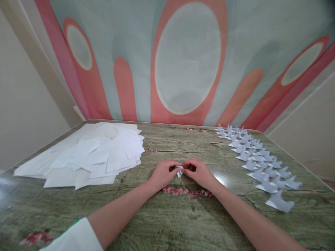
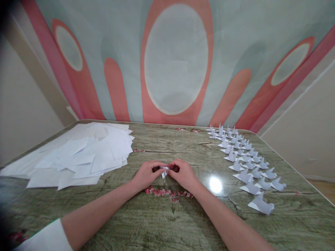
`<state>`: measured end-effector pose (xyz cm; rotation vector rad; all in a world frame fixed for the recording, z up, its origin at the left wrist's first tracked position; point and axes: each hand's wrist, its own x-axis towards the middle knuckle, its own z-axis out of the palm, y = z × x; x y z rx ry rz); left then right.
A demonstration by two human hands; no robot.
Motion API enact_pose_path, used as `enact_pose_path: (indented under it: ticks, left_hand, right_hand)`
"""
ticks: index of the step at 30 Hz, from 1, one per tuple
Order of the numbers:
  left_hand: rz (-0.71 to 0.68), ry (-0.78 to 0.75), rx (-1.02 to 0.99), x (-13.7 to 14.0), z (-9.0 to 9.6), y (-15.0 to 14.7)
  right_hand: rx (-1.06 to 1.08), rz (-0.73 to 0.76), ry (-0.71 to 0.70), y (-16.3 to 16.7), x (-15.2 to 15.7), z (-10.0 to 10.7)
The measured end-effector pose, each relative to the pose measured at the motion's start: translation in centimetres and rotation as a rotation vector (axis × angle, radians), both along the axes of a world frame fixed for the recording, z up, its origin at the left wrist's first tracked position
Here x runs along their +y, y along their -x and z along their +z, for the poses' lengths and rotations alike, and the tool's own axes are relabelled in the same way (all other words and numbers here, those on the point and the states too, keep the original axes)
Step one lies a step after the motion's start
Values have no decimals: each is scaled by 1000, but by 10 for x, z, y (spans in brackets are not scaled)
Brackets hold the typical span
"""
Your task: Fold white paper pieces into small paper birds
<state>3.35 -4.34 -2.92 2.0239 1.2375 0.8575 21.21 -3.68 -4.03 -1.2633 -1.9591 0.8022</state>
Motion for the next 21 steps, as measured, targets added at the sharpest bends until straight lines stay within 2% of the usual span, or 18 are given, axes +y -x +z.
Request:
enact_pose_path:
  ticks: [8,21]
  left_hand:
    - [18,2,24,-2,4,-2]
    - [-43,-11,-20,-2,3,0]
  right_hand:
    - [-11,-10,-14,0,0,-1]
    - [9,-12,1,0,-1,1]
